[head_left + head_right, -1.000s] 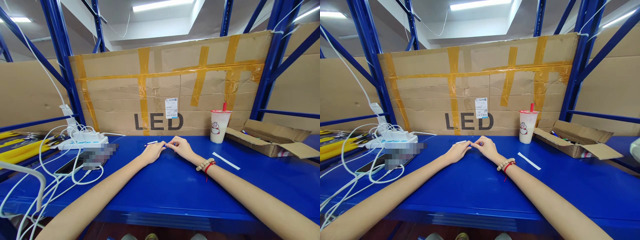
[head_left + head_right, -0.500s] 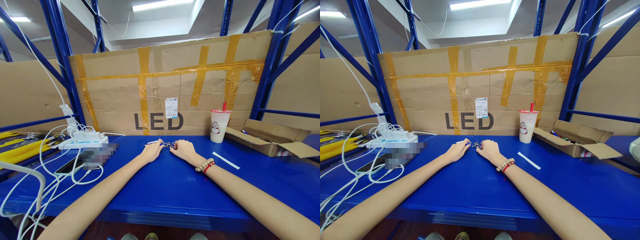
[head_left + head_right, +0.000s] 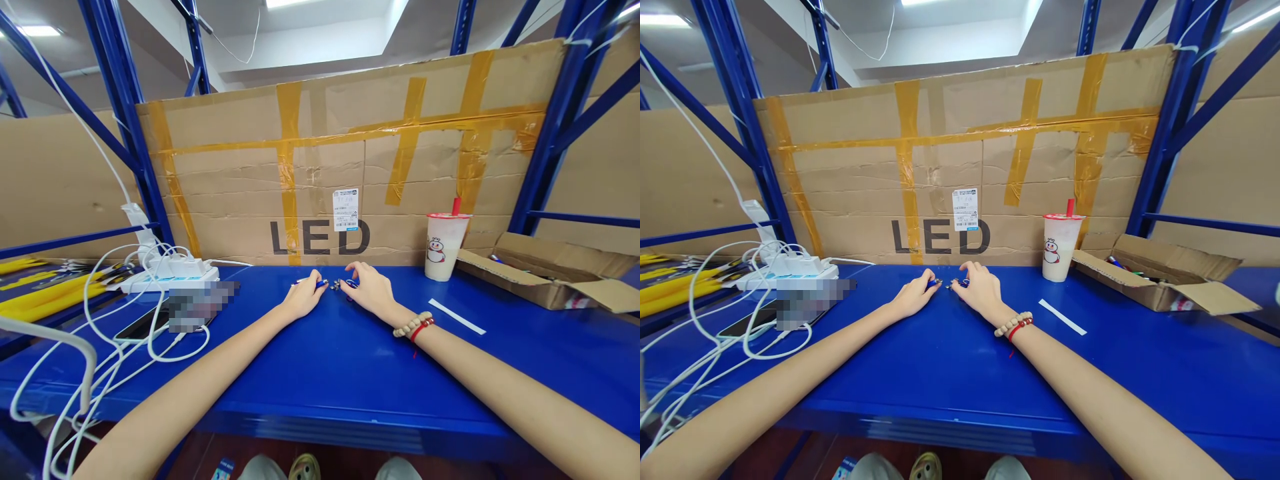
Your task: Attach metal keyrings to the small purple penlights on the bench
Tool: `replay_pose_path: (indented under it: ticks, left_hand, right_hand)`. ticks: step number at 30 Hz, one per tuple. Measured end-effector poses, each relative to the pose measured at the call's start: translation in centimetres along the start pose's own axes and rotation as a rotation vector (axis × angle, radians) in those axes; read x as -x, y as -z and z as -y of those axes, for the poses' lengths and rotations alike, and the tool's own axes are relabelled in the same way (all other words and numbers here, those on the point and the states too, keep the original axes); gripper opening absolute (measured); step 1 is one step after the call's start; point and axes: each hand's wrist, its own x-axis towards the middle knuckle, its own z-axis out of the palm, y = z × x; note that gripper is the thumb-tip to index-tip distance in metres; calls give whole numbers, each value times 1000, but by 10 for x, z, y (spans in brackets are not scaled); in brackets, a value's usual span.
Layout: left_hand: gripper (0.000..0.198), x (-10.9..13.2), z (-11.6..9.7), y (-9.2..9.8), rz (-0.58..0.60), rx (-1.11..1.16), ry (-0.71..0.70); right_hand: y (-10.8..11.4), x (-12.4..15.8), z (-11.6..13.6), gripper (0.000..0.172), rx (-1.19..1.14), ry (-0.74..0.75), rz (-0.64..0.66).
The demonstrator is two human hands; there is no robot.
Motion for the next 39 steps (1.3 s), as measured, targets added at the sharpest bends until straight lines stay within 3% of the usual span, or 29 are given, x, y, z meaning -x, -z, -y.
replay_pose_path:
  ticks: [4, 7, 13, 16, 39]
  left_hand:
    - [24, 0, -1, 1, -38, 4, 39]
    - [33, 1, -2, 1, -96, -6, 99]
    - [43, 1, -3, -1, -102, -71, 75]
    - [44, 1, -5, -1, -105, -110, 29]
    - [25, 3, -7, 3, -80, -107, -5]
  right_hand:
    - [-7, 1, -4, 58, 93, -54, 130]
    - [-7, 2, -2, 65, 141, -116, 235]
    - [-3, -1, -4, 34, 201, -115, 233]
    - [-5, -3, -8, 29, 195, -92, 234]
    - [-8, -1, -14, 24, 84, -154, 236]
